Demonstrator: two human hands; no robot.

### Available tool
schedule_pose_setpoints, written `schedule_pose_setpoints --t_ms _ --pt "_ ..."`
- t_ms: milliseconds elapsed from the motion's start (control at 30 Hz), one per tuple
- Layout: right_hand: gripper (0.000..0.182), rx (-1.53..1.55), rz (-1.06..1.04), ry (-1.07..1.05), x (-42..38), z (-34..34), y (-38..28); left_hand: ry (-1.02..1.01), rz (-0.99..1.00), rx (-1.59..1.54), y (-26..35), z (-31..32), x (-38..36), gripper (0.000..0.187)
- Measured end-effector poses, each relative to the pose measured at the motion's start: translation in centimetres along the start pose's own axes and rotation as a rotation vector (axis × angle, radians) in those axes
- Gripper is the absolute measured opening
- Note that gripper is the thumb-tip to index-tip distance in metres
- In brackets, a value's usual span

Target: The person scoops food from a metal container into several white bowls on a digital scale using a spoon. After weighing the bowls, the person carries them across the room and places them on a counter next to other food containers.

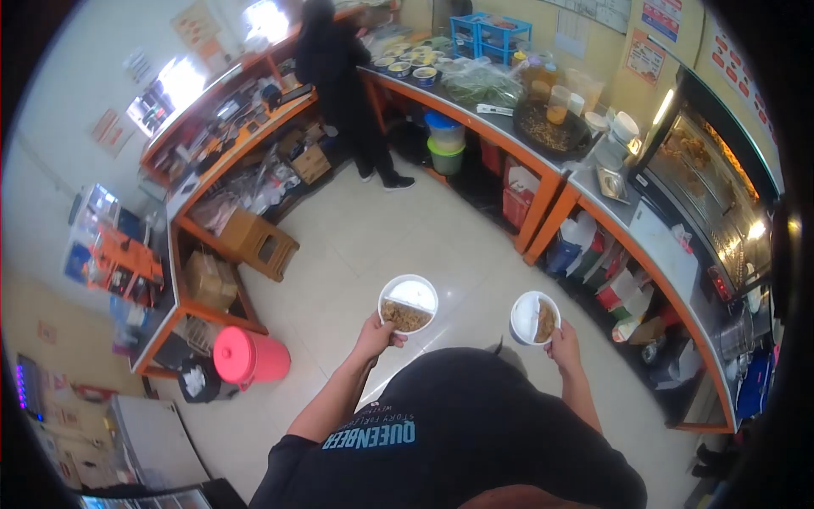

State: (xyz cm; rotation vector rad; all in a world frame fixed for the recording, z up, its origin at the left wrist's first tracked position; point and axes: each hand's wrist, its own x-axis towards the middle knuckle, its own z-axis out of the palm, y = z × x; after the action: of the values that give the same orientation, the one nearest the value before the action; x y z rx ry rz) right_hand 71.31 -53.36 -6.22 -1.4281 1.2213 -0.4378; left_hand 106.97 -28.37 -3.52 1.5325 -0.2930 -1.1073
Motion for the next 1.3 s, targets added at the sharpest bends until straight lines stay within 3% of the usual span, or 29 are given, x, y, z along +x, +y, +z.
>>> schedule_pose_setpoints --t_ms 133,300,500,600,633,667,833,967,1100,1233,1300 --pt "0.028 0.009 0.053 0.078 9.0 2.1 -3.1 0.004 0.003 -0.016 6.8 0.3 12.1 0.038" --pt "0.025 -0.012 -0.011 0.032 25.3 3.9 -8.7 0.069 0.009 -0.054 13.0 1.5 25.6 0.039" --pt "0.026 -0.177 -0.247 -0.133 45.9 6.1 -24.2 0.137 0.006 -0.157 20.1 2.0 37.9 0.037" --pt "0.025 -0.080 -0.242 -0.193 55.2 8.0 -32.1 0.131 -0.002 -0.157 22.6 1.5 45.7 0.037" --pt "0.024 0.094 -0.263 -0.216 59.7 8.9 -32.9 0.122 0.008 -0.175 23.6 1.3 48.6 0.037" --pt "0.022 0.029 -0.246 -0.186 60.1 9.8 -38.2 0.110 0.022 -0.190 24.8 1.2 51.8 0.037" --pt "0.021 0.046 -0.308 -0.116 76.4 12.8 -46.3 0.076 0.051 -0.149 31.0 0.6 68.4 0.034" --pt "0.023 0.187 -0.218 -0.007 86.0 14.4 -52.2 0.033 0.044 -0.115 36.3 1.2 79.8 0.035" --pt "0.023 0.179 -0.168 0.087 94.8 14.8 -55.1 -0.066 -0.025 -0.071 39.2 2.3 90.7 0.033" --pt "0.023 0.202 -0.135 0.083 101.0 14.8 -56.6 -0.003 0.044 -0.110 39.2 5.3 98.3 0.033" --pt "0.023 0.199 -0.113 0.093 103.0 15.1 -56.6 -0.018 -0.031 -0.070 38.6 6.5 100.3 0.035"
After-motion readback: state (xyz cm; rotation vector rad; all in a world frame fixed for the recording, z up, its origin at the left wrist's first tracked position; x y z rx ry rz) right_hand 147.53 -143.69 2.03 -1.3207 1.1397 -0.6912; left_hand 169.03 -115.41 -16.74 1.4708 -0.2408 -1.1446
